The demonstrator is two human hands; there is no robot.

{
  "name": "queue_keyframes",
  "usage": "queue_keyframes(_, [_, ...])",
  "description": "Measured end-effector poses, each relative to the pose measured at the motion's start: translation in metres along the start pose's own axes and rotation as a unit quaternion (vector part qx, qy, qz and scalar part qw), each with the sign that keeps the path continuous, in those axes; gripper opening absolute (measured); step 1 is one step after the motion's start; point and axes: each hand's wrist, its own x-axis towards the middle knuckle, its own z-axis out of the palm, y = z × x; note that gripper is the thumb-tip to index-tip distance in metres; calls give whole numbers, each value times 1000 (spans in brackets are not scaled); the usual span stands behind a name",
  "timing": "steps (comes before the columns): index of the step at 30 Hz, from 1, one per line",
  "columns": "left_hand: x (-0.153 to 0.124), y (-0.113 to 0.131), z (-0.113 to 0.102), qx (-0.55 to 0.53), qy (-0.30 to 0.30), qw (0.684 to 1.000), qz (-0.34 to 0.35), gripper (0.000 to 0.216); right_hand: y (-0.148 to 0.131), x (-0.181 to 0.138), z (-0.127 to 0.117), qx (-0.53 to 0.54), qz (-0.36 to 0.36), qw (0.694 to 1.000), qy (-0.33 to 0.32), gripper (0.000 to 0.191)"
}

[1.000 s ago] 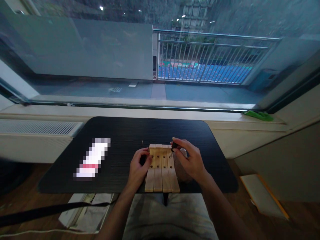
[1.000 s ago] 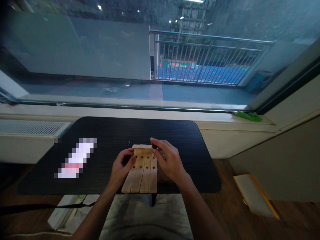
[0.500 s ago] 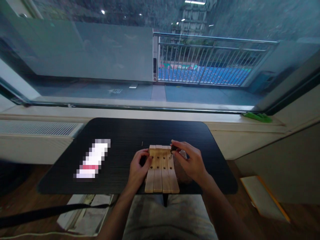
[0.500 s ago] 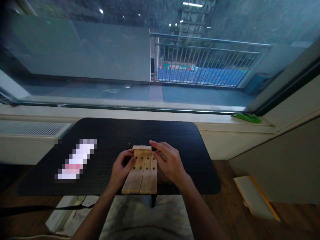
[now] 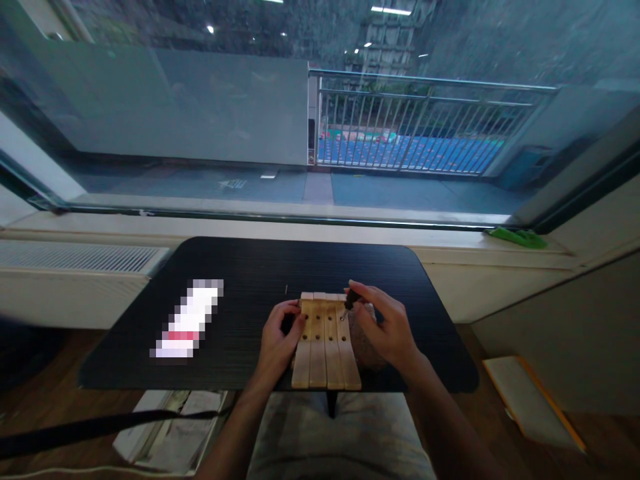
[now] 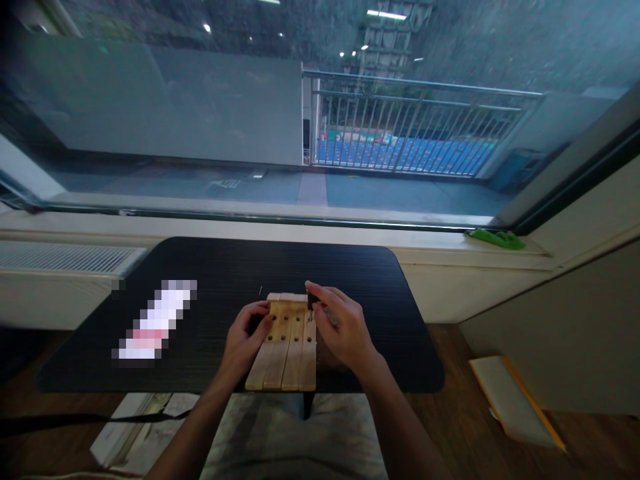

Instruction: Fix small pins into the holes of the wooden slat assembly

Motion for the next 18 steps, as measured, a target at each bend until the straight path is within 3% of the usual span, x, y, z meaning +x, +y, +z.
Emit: queue_keyframes(18, [-1,-1,2,1,4,1000,5,11,3,3,-4,11,18,999,-29,41])
